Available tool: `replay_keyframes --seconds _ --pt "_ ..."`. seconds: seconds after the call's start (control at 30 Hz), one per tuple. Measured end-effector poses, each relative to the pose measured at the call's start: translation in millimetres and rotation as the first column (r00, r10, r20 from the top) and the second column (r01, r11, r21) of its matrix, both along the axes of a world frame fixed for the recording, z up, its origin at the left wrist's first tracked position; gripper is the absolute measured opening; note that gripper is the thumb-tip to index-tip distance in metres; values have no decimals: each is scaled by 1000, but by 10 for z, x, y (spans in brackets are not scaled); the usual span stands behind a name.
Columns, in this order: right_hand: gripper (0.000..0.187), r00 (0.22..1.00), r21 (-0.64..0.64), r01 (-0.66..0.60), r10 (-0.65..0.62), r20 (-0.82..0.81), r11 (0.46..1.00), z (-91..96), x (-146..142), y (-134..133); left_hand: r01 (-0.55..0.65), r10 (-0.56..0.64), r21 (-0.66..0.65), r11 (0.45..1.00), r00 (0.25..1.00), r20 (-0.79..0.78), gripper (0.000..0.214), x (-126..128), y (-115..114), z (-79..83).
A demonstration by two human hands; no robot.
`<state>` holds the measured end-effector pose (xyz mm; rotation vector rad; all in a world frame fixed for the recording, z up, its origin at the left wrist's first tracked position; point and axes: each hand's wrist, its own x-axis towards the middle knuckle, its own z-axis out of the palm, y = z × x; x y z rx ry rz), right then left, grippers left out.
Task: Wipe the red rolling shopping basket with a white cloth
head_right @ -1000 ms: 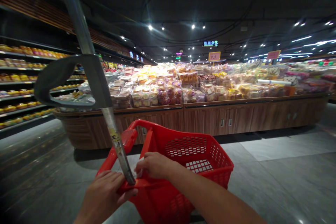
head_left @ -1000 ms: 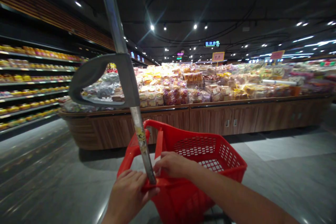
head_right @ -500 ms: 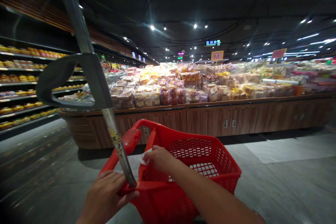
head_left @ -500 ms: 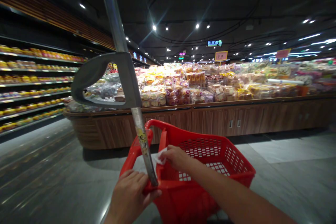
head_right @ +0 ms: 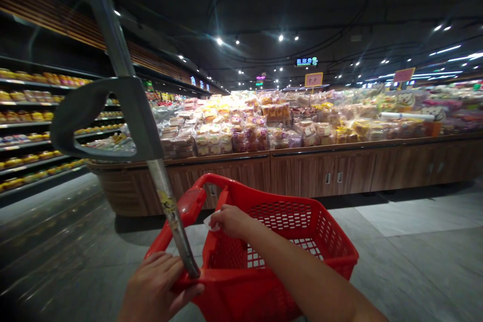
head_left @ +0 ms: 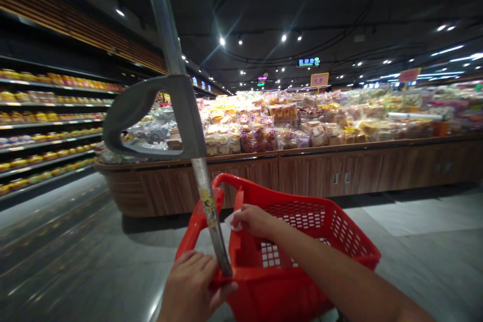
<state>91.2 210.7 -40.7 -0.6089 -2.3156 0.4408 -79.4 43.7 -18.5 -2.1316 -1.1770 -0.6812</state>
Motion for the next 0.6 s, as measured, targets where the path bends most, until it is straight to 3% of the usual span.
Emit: replay_keyframes --seconds 0.1,0.23,0.43,0.6 --pt "27 985 55 -56 46 165 997 9 -9 104 18 -18 10 1000 1000 19 32 1 -1 -1" --pt "24 987 56 93 -99 126 994 10 -24 228 17 -17 19 1000 999 34 32 -10 14 -27" --pt "24 989 70 5 -15 146 998 -32 -58 275 18 -18 12 1000 1000 24 32 -24 -28 -99" --pt "18 988 28 140 -141 66 990 -57 -118 612 -21 21 -7 1000 999 -24 29 -63 -53 -189"
